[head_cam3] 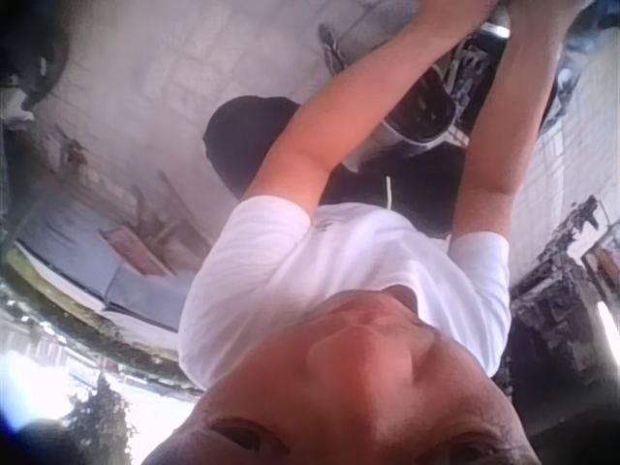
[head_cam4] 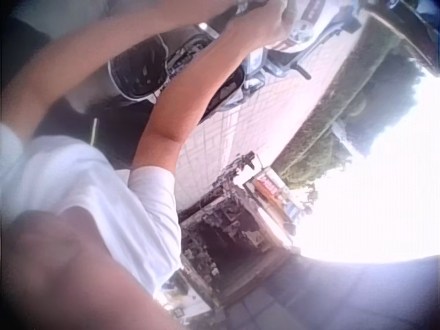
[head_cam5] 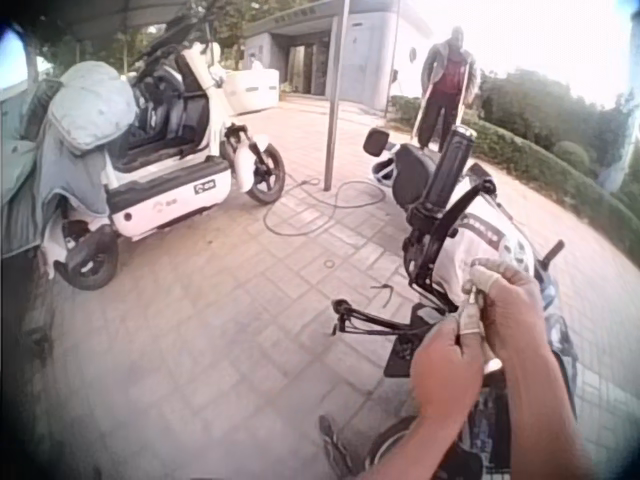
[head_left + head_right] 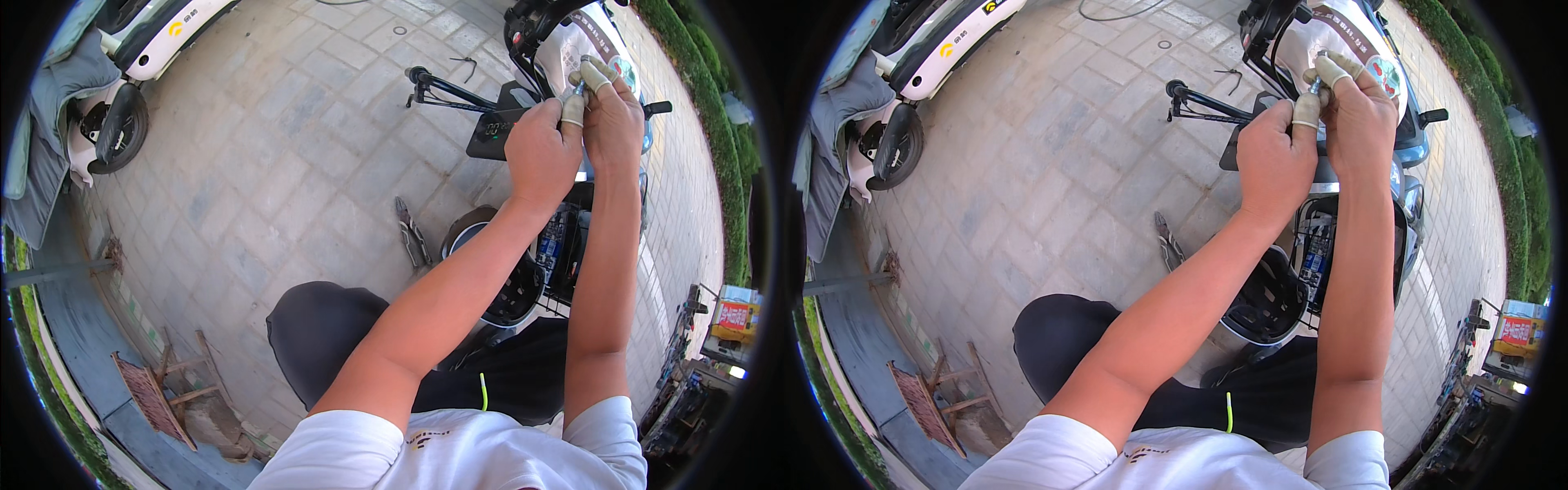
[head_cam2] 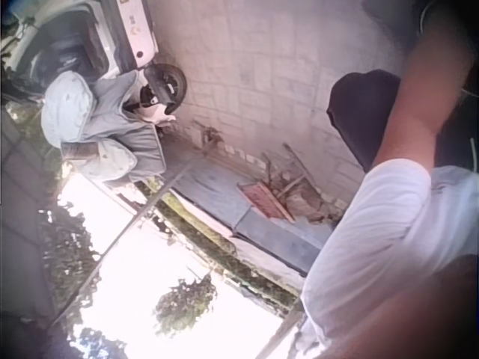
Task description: The person applies lubricant to the rear wheel area of a blue electric scooter using a syringe and a small bottle. They then use a wrench to adjust components near the handlebars and continue working on the rear wheel assembly.
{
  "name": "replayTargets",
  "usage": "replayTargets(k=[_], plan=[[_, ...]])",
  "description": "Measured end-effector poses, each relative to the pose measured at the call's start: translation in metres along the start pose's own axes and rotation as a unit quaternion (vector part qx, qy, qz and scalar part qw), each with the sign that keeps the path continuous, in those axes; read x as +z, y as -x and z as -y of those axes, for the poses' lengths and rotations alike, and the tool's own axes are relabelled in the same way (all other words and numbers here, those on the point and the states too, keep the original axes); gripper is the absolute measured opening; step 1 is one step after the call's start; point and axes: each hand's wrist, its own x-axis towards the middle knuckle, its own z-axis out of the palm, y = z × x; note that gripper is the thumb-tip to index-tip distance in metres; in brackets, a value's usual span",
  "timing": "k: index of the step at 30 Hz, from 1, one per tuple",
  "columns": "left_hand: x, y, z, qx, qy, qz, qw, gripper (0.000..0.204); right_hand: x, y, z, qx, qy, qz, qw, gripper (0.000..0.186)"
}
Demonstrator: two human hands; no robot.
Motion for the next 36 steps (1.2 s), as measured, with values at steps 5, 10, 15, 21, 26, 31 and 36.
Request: replayTargets(k=[5, 10, 15, 21, 26, 31, 36], plan=[[-0.004, -0.009, 0.001, -0.038, -0.032, 0.001, 0.999, 0.033, 0.003, -0.007, -0.006, 0.031, -0.028, 0.044, 0.998, 0.018], [-0.011, -0.023, 0.0, -0.066, -0.008, 0.028, 0.997, 0.034, -0.01, -0.017, -0.014, 0.114, -0.134, 0.139, 0.975, 0.015], [-0.011, -0.022, 0.006, -0.124, 0.056, 0.03, 0.99, 0.041, 0.006, -0.02, -0.018, 0.118, -0.061, 0.103, 0.986, 0.016], [-0.011, -0.02, -0.003, -0.228, 0.192, 0.045, 0.954, 0.037, 0.023, -0.019, 0.004, -0.04, 0.274, 0.07, 0.958, 0.024], [-0.012, -0.021, -0.008, -0.264, 0.269, 0.044, 0.925, 0.035, 0.031, -0.015, 0.012, -0.15, 0.411, 0.074, 0.896, 0.027], [-0.014, -0.024, -0.003, -0.286, 0.307, 0.028, 0.907, 0.033, 0.023, -0.004, 0.021, -0.163, 0.403, 0.114, 0.894, 0.027], [-0.009, -0.02, 0.001, -0.255, 0.355, 0.049, 0.898, 0.037, 0.026, 0.0, 0.031, -0.136, 0.399, 0.142, 0.896, 0.028]])
